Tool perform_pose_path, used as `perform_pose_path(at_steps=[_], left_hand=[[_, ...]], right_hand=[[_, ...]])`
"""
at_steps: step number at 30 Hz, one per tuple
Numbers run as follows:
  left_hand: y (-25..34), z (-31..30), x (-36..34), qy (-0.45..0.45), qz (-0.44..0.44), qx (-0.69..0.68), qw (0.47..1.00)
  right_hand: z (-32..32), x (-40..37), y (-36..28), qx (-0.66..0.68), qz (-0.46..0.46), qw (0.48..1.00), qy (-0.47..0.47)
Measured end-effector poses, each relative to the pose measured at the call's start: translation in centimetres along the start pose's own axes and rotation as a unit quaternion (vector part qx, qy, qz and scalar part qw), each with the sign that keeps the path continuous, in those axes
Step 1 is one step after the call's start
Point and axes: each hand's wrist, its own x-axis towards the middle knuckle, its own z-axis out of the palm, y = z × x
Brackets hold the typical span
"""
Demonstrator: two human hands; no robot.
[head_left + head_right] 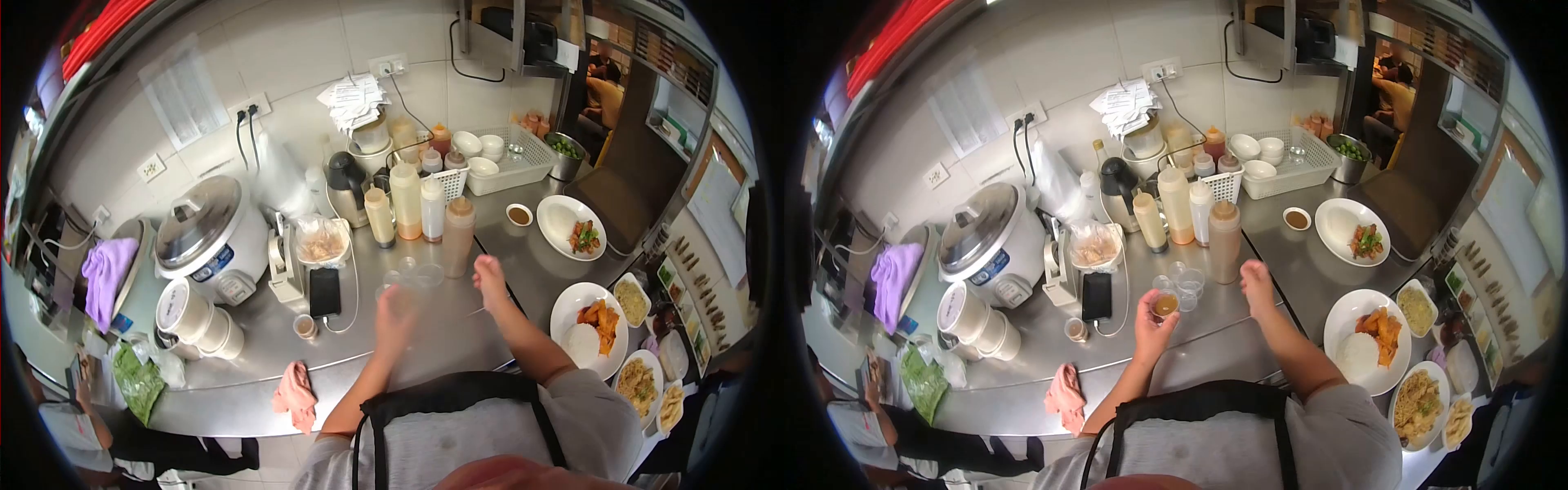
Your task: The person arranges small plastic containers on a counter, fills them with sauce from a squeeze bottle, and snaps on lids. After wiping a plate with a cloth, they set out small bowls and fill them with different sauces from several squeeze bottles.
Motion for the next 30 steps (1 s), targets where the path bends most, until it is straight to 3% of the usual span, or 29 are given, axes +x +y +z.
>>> perform_pose_path(at_steps=[2,5,8,11,17,23,26,28,30], left_hand=[[1.2,0.8,-0.5,-0.031,-0.015,0.021,0.999],[1.1,2.4,-1.2,-0.070,-0.011,0.016,0.997],[2.8,2.8,-1.3,-0.081,0.018,0.009,0.997],[3.5,2.2,-1.5,-0.088,0.016,0.046,0.995],[4.0,1.1,-2.0,-0.098,0.011,0.062,0.993],[3.6,0.4,-2.7,-0.100,0.012,0.104,0.990],[3.0,-0.2,-3.0,-0.106,0.050,0.099,0.988],[2.6,-0.5,-2.9,-0.102,0.091,0.081,0.987],[3.7,-1.0,-2.8,-0.068,-0.132,-0.053,0.987]], right_hand=[[1.5,-4.0,-1.5,0.062,0.185,0.976,-0.101],[3.9,-5.7,-2.3,0.162,0.298,0.902,-0.267],[6.4,-8.3,-6.0,0.142,0.275,0.902,-0.301],[6.5,-9.2,-6.9,-0.078,0.181,0.932,-0.304],[7.6,-10.0,-6.3,-0.197,0.112,0.930,-0.291],[8.0,-10.8,-5.9,-0.192,0.134,0.929,-0.285],[8.5,-11.3,-4.0,-0.163,0.091,0.952,-0.243],[8.8,-11.0,-1.6,-0.170,-0.014,0.964,-0.206],[9.4,-10.8,-0.2,-0.217,-0.081,0.960,-0.155]])
